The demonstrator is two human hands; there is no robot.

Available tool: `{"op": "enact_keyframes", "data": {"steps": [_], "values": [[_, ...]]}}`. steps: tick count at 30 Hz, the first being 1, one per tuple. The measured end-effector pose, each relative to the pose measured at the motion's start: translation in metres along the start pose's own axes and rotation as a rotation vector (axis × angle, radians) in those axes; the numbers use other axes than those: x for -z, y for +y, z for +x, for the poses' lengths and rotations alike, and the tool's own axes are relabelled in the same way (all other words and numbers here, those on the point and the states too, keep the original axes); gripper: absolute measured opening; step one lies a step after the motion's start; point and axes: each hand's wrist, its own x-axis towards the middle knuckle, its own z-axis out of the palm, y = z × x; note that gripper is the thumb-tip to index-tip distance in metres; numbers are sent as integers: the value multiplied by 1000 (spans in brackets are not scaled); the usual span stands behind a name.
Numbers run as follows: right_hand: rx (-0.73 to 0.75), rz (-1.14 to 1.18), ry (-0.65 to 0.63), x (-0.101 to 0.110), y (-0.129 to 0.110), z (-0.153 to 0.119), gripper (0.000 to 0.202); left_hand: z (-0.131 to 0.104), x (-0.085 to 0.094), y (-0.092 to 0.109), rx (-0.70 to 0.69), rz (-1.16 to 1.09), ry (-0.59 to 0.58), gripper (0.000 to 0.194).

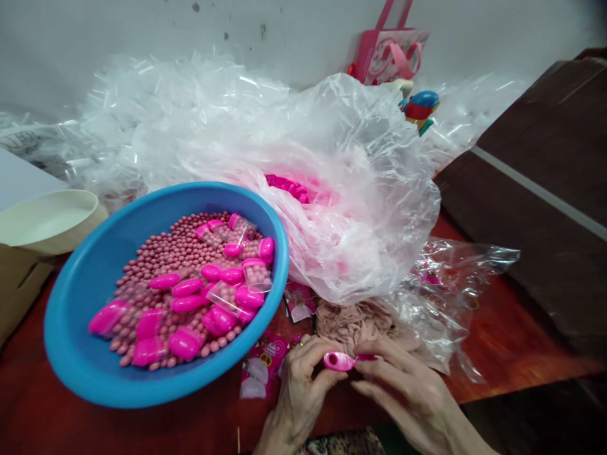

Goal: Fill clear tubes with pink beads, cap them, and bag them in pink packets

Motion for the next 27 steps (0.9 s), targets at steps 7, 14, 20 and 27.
{"op": "enact_keyframes", "data": {"steps": [7,14,20,27], "values": [[48,7,62,-20,-1,13,21,-1,-2,-8,-36,4,60,8],[127,-6,77,-40,12,-21,34,-4,-3,-12,-35,21,61,9],[93,-93,126,-57,4,-48,45,-6,-2,-14,-37,34,48,16],[-151,15,193,-34,-5,-22,22,-6,1,-6,13,26,-5,16]]}}
